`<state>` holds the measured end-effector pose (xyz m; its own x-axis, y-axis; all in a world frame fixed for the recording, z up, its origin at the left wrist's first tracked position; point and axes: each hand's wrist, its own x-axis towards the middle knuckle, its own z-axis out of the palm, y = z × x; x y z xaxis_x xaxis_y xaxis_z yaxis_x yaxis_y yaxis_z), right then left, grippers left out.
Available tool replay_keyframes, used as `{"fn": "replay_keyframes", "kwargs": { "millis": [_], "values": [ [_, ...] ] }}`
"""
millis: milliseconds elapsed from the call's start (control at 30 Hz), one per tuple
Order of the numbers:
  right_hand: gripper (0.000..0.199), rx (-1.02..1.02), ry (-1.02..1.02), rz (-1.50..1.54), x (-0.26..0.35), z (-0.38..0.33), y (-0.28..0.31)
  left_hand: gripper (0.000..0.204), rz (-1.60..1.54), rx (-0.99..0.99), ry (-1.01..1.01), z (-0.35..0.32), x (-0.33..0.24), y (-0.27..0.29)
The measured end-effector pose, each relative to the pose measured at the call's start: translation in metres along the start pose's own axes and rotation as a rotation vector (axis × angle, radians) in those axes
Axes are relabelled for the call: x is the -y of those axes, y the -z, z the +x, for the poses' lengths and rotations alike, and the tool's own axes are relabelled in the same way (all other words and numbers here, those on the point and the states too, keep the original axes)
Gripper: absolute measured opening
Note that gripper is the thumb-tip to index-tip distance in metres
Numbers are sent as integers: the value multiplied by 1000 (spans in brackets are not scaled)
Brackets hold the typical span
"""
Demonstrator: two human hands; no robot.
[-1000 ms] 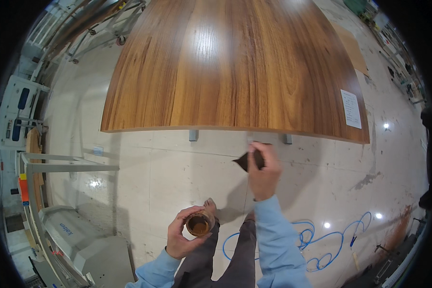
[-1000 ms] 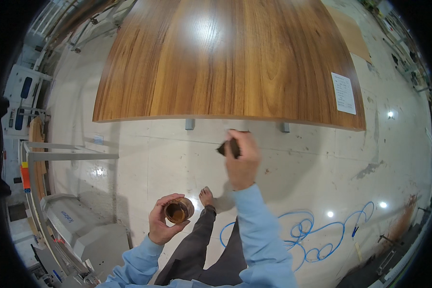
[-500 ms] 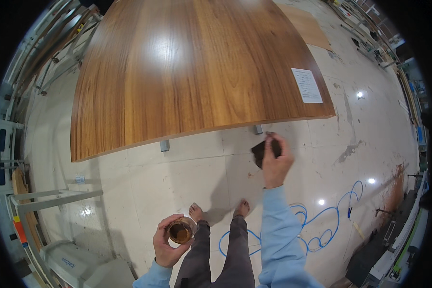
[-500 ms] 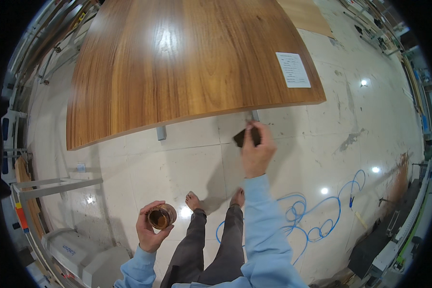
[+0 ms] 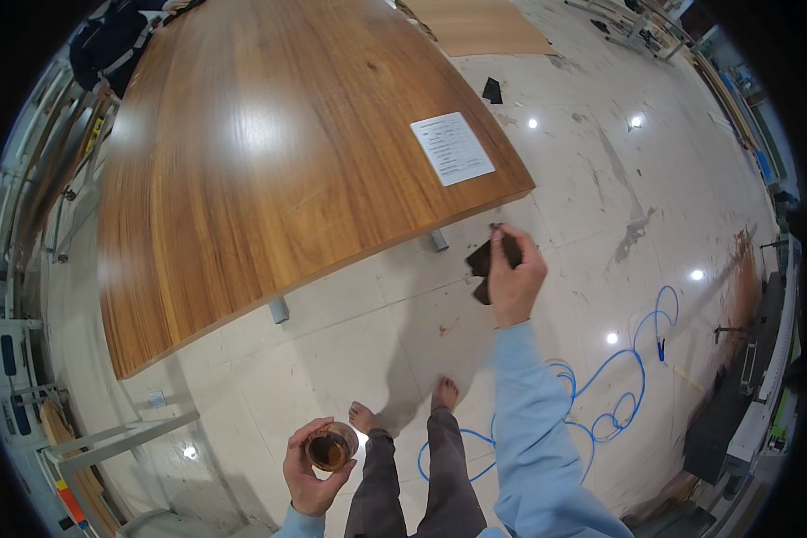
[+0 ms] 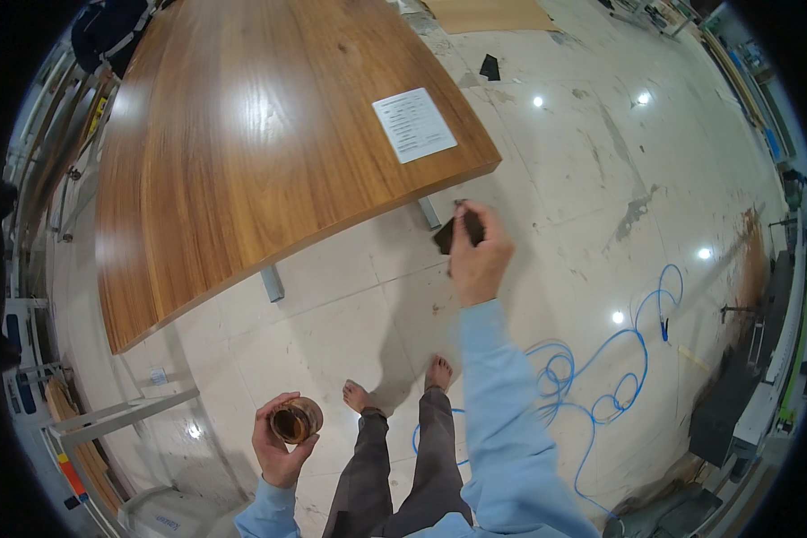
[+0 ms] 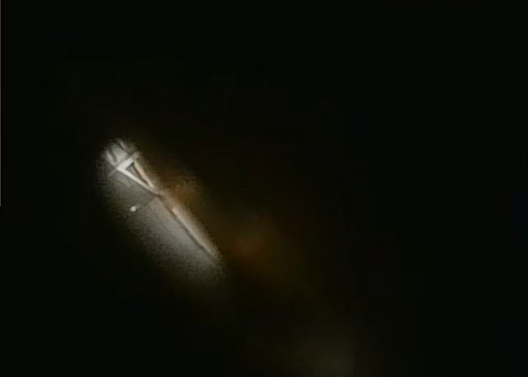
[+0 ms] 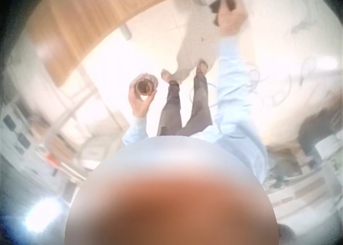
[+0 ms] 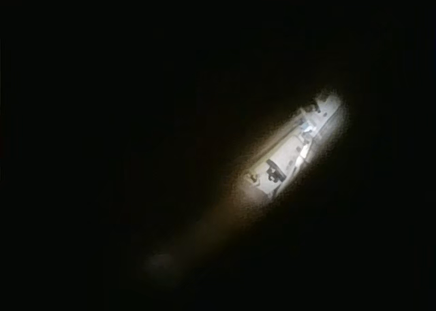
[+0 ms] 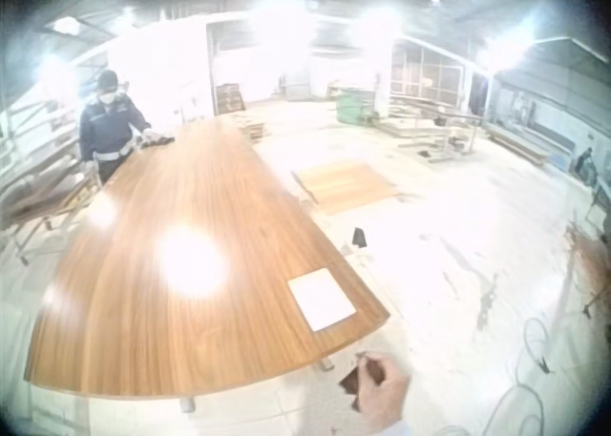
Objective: The person picks up a small container and a cloth, then repeatedly dips the cloth into the container and rubs the finish onto the edges and surface of a large wooden table. A coworker wipes the table surface with a cloth in the background.
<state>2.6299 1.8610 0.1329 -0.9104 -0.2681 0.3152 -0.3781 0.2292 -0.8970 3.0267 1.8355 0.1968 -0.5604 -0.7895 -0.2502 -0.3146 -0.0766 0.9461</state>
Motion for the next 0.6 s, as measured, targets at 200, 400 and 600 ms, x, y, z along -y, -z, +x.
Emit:
{"fn": "replay_keyframes", "kwargs": {
  "millis": [200,400,600],
  "values": [
    [13,153,-7,27,6,3,11,76,-12,36,-13,13,-11,-33],
    [11,-46,-170,2,-16,39,28,76,-10,69,-56,25,-25,-54],
    [8,-78,163,128,0,89,50,75,33,87,-81,28,-35,-68]
  ]
}}
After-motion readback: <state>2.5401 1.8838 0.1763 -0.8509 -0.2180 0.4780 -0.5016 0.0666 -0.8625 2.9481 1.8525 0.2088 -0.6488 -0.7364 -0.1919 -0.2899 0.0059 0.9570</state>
